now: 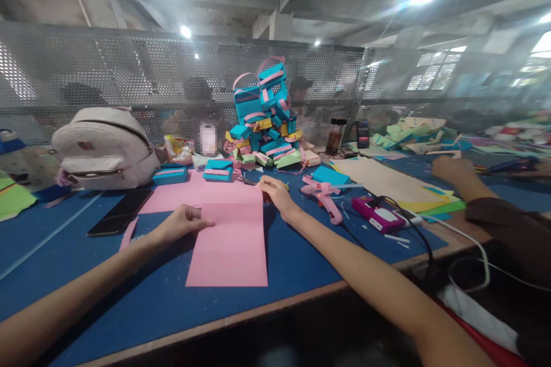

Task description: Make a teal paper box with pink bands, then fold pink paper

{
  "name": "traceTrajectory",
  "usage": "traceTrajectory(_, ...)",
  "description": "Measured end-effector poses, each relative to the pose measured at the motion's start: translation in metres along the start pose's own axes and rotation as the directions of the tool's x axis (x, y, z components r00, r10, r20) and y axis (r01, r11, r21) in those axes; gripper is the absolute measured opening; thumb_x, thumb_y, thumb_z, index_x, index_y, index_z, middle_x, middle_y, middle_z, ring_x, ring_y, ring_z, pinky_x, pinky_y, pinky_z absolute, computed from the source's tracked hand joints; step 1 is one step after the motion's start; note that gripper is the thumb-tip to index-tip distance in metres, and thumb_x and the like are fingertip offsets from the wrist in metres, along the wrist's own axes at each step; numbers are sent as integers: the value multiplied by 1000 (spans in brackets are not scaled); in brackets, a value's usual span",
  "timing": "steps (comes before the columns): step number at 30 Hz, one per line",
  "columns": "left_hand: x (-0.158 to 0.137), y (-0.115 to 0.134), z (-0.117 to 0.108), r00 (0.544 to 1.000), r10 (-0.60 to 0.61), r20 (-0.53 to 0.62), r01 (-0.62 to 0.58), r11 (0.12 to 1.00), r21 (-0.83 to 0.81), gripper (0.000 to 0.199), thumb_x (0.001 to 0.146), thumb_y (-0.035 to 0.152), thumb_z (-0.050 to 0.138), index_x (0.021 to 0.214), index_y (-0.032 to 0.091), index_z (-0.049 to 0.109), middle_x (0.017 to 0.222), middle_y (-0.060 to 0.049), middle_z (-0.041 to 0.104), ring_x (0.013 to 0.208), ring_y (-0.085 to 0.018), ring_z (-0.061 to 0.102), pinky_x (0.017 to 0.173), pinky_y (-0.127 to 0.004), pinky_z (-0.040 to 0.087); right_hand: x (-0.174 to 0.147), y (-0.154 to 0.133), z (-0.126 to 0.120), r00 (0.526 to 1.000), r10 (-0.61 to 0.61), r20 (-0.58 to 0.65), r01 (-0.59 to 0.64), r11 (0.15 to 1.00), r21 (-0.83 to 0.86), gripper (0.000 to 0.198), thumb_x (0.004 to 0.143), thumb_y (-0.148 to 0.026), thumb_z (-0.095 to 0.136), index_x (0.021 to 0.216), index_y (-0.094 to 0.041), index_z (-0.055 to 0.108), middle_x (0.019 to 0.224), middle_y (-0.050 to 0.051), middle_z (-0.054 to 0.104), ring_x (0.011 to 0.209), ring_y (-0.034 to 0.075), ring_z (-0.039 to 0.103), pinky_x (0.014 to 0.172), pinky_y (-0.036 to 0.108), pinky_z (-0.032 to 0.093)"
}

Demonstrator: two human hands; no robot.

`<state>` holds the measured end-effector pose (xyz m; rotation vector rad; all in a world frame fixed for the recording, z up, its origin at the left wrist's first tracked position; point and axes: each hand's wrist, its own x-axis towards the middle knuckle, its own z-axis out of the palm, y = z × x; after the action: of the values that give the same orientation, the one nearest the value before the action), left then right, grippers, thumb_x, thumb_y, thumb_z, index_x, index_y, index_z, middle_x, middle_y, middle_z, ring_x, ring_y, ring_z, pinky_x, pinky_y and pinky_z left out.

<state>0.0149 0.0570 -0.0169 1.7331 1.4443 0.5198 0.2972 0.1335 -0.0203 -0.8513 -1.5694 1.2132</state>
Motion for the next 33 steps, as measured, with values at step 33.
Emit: traceTrajectory(33,-1,-1,4,991,8,-131,-14,999,-42,31,94,38,60,114,14,61,110,-6,64,92,-19,65,79,-37,56,0,5,11,999,14,51,-14,1000,-3,46,65,-57,80,78,-15,66,61,-1,61,54,12,53,51,24,38)
